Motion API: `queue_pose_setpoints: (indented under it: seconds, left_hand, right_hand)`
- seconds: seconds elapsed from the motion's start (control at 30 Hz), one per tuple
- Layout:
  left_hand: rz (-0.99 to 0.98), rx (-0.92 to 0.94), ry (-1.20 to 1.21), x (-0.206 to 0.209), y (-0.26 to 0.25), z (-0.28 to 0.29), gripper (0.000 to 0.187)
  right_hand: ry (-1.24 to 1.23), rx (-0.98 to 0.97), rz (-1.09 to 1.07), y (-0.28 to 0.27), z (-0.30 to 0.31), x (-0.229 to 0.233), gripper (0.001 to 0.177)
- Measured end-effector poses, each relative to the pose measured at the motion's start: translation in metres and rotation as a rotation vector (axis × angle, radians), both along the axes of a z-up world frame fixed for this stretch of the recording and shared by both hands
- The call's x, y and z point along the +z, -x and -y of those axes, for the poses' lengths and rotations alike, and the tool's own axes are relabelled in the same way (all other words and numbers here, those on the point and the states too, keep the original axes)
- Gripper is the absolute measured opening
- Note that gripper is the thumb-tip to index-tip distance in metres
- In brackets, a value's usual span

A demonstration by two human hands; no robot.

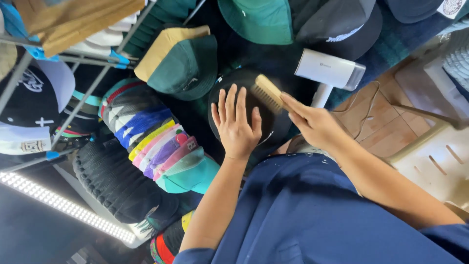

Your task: The person cleans a black baseball cap using a brush and then shapes it with a handheld steamer while it is placed on a wooden head form.

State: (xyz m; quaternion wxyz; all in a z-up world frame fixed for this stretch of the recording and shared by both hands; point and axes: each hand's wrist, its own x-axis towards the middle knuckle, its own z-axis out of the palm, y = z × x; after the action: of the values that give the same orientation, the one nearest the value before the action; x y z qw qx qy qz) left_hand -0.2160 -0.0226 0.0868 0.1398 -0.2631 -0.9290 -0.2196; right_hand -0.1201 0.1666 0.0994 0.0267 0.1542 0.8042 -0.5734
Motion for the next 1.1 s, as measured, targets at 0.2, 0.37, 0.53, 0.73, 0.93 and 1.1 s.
queue_pose_setpoints:
  seconds: [0.2, 0.37, 0.53, 0.73, 0.93, 1.1]
  left_hand:
    - [0.031, -0.036, -0.113, -0.002, -0.002, 0.007, 0.051]
    - [0.060, -0.077, -0.127, 0.000, 0.001, 0.009, 0.050]
    - [0.030, -0.114, -0.104, -0.007, 0.001, 0.010, 0.048]
    - [0.060, -0.122, -0.114, -0.005, -0.002, 0.014, 0.042]
    - [0.021, -0.147, -0.092, -0.005, -0.003, 0.014, 0.044]
    - [-0.008, -0.141, -0.056, -0.008, 0.001, 0.013, 0.044]
  right_hand:
    - [-0.162, -0.025, 0.481, -0.062, -0.006, -0.092, 0.054]
    - [0.014, -0.192, 0.138, -0.067, 0.046, -0.001, 0.054]
    - [-0.112, -0.306, 0.070, -0.029, 0.056, -0.096, 0.056]
    - [-0.072, -0.451, 0.260, -0.083, 0.072, -0.044, 0.055]
    - [0.005, -0.386, 0.401, -0.089, 0.100, -0.095, 0.056]
    - [0.353, -0.558, 0.230, -0.093, 0.084, -0.131, 0.051]
